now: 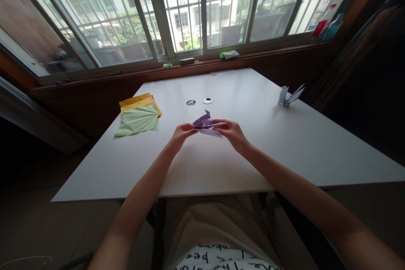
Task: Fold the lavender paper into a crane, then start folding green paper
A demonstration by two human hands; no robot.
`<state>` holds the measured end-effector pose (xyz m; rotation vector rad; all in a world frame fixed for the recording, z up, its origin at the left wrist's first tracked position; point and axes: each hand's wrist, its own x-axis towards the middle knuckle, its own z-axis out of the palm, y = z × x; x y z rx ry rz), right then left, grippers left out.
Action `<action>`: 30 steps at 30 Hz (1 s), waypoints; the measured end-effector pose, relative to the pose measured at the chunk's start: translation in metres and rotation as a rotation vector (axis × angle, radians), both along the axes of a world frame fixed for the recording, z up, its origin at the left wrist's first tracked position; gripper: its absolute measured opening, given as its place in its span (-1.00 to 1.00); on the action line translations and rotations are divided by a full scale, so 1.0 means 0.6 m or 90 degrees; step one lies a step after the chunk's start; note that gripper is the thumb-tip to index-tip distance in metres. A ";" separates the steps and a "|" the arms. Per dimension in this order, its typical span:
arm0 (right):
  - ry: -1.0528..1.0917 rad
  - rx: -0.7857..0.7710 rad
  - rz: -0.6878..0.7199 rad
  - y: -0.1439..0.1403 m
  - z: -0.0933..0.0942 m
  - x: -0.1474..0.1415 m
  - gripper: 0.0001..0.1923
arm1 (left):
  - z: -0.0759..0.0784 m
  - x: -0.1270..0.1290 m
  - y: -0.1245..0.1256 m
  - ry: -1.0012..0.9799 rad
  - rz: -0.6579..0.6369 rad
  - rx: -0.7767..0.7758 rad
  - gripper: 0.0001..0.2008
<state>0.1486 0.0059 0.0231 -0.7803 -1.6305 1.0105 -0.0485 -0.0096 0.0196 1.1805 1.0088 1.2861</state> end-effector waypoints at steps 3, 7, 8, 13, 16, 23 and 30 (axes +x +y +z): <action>-0.004 0.010 -0.018 -0.002 0.000 -0.001 -0.71 | -0.001 -0.002 0.002 0.009 0.013 0.020 -0.81; -0.017 0.055 -0.102 -0.010 0.006 -0.001 -0.82 | -0.003 -0.001 0.001 0.015 0.014 0.026 -0.81; -0.022 0.063 -0.120 -0.012 0.008 -0.001 -0.85 | -0.003 -0.001 0.001 0.015 0.014 0.027 -0.81; -0.032 0.053 -0.159 -0.015 0.013 0.000 -0.91 | -0.004 0.000 0.001 0.015 0.017 0.030 -0.79; -0.018 0.006 -0.144 -0.013 0.012 0.000 -0.86 | -0.005 -0.001 0.003 0.016 0.022 0.034 -0.80; 0.066 -0.237 0.010 0.003 0.014 0.004 -0.83 | -0.009 -0.002 0.006 0.022 0.039 0.047 -0.78; 0.151 -0.450 0.149 0.018 0.013 0.008 -0.94 | -0.013 -0.004 0.009 0.022 0.044 0.064 -0.77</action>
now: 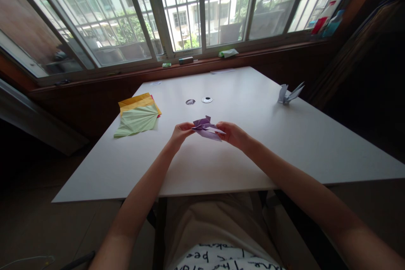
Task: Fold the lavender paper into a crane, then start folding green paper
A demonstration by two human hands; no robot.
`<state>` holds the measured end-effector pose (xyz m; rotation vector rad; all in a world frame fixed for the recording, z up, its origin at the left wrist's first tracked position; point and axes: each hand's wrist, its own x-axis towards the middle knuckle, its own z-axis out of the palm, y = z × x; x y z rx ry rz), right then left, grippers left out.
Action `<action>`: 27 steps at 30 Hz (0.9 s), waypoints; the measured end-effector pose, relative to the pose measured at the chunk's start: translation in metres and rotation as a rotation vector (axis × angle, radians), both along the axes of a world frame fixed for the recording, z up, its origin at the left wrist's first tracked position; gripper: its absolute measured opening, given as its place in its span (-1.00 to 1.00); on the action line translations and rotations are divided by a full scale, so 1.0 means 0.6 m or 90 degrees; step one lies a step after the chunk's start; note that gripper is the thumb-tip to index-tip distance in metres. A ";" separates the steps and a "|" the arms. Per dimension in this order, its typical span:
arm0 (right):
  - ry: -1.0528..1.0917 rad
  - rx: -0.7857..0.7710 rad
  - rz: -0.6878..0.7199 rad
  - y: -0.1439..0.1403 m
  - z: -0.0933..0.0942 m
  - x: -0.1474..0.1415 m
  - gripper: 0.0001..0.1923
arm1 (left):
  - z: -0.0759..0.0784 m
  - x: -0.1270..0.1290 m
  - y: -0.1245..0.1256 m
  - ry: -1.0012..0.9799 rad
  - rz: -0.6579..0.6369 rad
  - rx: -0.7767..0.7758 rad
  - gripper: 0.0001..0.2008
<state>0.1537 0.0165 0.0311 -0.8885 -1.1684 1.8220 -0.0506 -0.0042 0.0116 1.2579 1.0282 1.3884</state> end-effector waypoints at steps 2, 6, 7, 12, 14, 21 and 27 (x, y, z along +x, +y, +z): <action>0.012 -0.046 0.033 0.003 -0.003 0.002 -0.92 | 0.001 0.001 -0.001 -0.002 -0.002 0.002 -0.76; 0.026 -0.106 0.094 0.007 -0.009 0.008 -0.86 | 0.001 0.002 -0.001 -0.007 -0.007 -0.001 -0.75; 0.030 -0.116 0.102 0.007 -0.009 0.009 -0.86 | 0.000 0.003 -0.001 -0.010 -0.007 -0.002 -0.74; 0.061 -0.123 0.083 0.007 -0.004 0.010 -0.86 | -0.001 0.003 0.002 -0.035 0.002 -0.007 -0.73; 0.070 -0.103 0.063 0.007 -0.001 0.010 -0.87 | -0.001 0.001 0.003 -0.048 0.015 -0.012 -0.72; 0.066 0.071 0.000 -0.011 0.006 0.006 -0.81 | 0.000 -0.005 0.005 -0.077 0.038 -0.033 -0.71; -0.016 0.350 -0.080 -0.025 0.003 -0.006 -0.78 | -0.001 0.006 -0.004 -0.040 -0.015 -0.065 -0.77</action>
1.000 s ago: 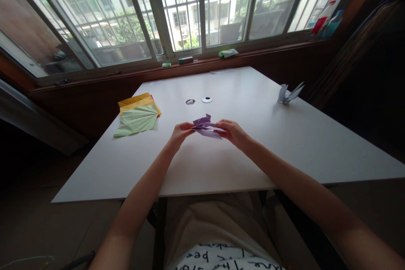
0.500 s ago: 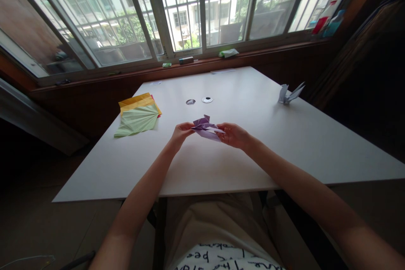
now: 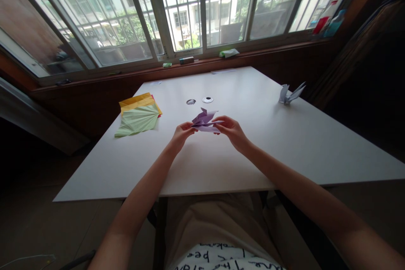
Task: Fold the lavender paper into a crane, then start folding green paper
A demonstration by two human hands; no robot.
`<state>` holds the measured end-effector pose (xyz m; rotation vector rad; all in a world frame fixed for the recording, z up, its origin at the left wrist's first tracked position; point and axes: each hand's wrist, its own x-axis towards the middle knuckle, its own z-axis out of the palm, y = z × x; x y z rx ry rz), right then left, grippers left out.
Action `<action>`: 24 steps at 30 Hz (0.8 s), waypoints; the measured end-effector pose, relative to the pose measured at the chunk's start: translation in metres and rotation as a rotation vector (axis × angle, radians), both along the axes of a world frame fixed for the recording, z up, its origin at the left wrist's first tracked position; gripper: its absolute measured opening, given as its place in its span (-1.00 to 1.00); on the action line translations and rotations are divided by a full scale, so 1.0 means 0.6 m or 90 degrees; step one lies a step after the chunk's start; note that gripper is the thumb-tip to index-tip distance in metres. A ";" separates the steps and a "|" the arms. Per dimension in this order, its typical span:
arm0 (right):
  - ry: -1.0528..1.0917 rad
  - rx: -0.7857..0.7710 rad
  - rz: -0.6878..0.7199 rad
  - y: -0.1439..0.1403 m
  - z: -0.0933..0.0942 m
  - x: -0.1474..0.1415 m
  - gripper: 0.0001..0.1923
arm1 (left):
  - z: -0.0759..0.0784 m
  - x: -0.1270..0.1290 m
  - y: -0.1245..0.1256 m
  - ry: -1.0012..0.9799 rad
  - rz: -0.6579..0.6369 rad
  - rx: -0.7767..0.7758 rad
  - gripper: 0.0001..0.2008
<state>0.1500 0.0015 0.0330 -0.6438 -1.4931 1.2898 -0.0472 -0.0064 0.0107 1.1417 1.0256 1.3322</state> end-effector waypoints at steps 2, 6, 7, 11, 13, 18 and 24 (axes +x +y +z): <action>-0.029 0.044 -0.053 0.002 -0.004 -0.002 -0.81 | 0.002 0.004 -0.004 0.017 -0.027 -0.011 -0.77; -0.046 0.092 -0.131 0.009 -0.013 -0.001 -0.83 | 0.012 0.008 -0.012 0.020 -0.086 -0.030 -0.56; -0.053 0.106 -0.146 0.010 -0.014 0.000 -0.83 | 0.014 0.007 -0.014 0.010 -0.106 -0.031 -0.50; -0.095 0.170 -0.185 0.006 -0.012 0.002 -0.87 | 0.020 0.004 -0.016 -0.054 -0.182 -0.027 -0.48; -0.131 0.217 -0.190 0.002 -0.008 0.002 -0.90 | 0.018 0.003 -0.015 -0.067 -0.183 -0.036 -0.54; -0.228 0.370 -0.194 -0.004 -0.005 0.002 -0.90 | 0.009 0.004 -0.010 -0.057 -0.145 -0.049 -0.69; -0.240 0.380 -0.202 -0.004 -0.007 0.002 -0.91 | 0.006 0.007 -0.009 -0.051 -0.133 -0.037 -0.72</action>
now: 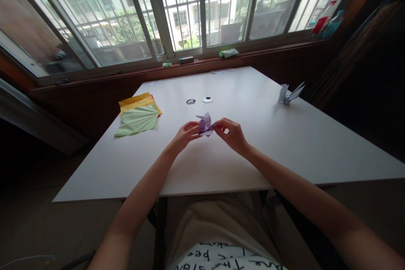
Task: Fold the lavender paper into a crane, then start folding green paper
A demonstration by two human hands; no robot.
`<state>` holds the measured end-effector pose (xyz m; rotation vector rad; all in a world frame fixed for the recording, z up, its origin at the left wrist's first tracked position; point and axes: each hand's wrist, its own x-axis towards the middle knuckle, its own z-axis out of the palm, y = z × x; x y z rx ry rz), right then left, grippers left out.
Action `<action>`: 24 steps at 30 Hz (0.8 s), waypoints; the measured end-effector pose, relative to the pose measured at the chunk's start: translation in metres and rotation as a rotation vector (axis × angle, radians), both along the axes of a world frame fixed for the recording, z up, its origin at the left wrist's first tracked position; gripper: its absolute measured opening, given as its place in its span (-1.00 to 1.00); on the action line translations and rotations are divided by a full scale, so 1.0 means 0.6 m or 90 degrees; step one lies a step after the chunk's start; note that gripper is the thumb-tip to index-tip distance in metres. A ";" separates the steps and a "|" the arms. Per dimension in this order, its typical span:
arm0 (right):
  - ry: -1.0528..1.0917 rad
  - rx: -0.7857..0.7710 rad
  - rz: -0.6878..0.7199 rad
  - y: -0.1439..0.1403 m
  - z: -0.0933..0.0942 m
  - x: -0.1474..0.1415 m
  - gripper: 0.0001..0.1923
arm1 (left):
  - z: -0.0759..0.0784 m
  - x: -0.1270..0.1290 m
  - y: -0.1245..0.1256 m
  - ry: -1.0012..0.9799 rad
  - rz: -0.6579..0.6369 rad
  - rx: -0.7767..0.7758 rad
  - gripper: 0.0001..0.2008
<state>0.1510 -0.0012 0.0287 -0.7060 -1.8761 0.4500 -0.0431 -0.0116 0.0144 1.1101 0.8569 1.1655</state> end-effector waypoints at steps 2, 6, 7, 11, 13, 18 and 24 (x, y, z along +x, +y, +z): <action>-0.006 0.000 -0.003 0.000 -0.001 -0.001 -0.92 | 0.000 0.001 -0.001 0.000 0.002 0.005 -0.72; -0.030 -0.011 0.005 0.001 -0.005 -0.002 -0.92 | 0.000 0.002 -0.003 -0.004 0.009 0.011 -0.75; -0.037 -0.014 0.008 0.002 -0.006 -0.002 -0.92 | 0.000 0.002 -0.003 -0.006 0.010 0.012 -0.75; -0.040 -0.024 0.001 0.005 -0.008 -0.002 -0.91 | 0.002 0.002 -0.002 -0.025 0.018 0.017 -0.76; -0.027 -0.025 -0.011 0.005 -0.007 -0.001 -0.90 | 0.002 0.001 0.000 -0.044 0.022 0.020 -0.76; 0.007 -0.018 -0.030 0.002 -0.004 -0.002 -0.90 | 0.003 0.002 0.002 -0.097 0.027 0.030 -0.76; 0.052 -0.019 -0.047 -0.002 -0.003 -0.006 -0.89 | 0.006 0.002 0.000 -0.144 0.013 0.029 -0.78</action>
